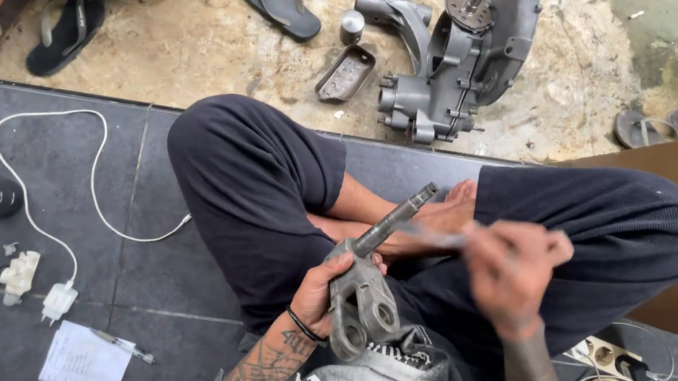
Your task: The person sits on the floor and uses a metal file to smooth the surface of a cylindrical metal rod attached to a larger mechanical assembly. They rotate the rod and file different sections, then use a small brush to clean the area.
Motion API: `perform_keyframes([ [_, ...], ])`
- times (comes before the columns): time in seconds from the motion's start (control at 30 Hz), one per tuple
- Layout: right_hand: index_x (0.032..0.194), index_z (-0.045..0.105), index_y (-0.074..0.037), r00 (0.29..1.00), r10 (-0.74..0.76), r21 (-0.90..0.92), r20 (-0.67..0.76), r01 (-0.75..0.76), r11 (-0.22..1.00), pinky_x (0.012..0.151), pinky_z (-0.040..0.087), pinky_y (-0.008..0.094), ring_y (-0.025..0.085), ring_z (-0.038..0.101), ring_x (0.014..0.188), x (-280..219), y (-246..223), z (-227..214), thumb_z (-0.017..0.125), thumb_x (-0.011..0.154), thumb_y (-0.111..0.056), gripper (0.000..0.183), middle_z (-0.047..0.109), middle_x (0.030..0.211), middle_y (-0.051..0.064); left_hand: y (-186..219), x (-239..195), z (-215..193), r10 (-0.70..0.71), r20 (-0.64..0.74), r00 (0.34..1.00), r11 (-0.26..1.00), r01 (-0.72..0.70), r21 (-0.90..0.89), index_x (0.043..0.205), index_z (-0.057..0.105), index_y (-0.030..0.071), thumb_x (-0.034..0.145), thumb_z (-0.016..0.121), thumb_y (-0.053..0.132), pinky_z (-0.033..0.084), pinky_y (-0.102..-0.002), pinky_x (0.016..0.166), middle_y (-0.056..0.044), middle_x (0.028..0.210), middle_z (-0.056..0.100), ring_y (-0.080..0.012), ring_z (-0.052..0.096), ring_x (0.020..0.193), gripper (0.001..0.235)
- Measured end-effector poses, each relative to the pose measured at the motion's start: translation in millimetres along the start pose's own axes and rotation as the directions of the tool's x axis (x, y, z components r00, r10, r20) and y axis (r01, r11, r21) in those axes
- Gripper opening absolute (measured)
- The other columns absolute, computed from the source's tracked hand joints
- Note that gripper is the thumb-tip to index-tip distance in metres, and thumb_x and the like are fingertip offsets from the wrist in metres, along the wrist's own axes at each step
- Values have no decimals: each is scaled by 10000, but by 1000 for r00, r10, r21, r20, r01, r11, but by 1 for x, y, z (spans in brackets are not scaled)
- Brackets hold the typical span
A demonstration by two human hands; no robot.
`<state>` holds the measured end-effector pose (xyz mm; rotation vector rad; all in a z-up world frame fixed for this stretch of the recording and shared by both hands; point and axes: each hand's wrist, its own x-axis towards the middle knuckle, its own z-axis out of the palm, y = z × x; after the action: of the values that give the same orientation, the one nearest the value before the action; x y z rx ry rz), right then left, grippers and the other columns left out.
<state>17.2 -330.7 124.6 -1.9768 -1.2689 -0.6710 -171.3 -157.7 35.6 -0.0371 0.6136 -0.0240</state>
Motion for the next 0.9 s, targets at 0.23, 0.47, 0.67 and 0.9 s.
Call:
perform_keyframes([
  [0.23, 1033, 810, -213, 992, 109, 241, 66, -122, 963, 923, 295, 418, 242, 635, 848, 38, -28, 26, 744, 892, -195, 156, 699, 922, 18, 18, 2, 5, 64, -4, 998, 998, -64, -26, 1181, 634, -90, 904, 654, 94, 533, -580, 987, -321, 1144, 693, -436, 685, 1077, 333],
  [0.47, 1103, 804, -115, 989, 144, 153, 47, -149, 977, 975, 302, 369, 274, 521, 841, 65, 10, 60, 737, 899, -39, 227, 693, 983, 64, 58, 16, -7, 15, 12, 1000, 999, -15, -48, 1128, 648, -19, 921, 662, 227, 523, -479, 1041, -197, 1130, 723, -292, 691, 1128, 322],
  [0.67, 1104, 798, -205, 987, 69, 151, 142, -91, 984, 951, 287, 386, 250, 568, 811, 74, 48, 101, 725, 885, -91, 258, 711, 957, 32, 71, 41, -23, 41, -3, 999, 997, -41, -59, 1158, 613, -28, 923, 651, 270, 483, -500, 1087, -214, 1160, 684, -313, 662, 1155, 381],
  [0.9, 1080, 788, -297, 946, 27, 123, 322, -70, 990, 871, 300, 417, 225, 610, 819, 67, 63, 124, 776, 859, -191, 245, 679, 931, 12, 80, 95, -39, 29, -161, 986, 990, -52, -134, 1103, 579, -75, 934, 682, 213, 563, -486, 962, -209, 1050, 652, -334, 680, 1070, 349],
])
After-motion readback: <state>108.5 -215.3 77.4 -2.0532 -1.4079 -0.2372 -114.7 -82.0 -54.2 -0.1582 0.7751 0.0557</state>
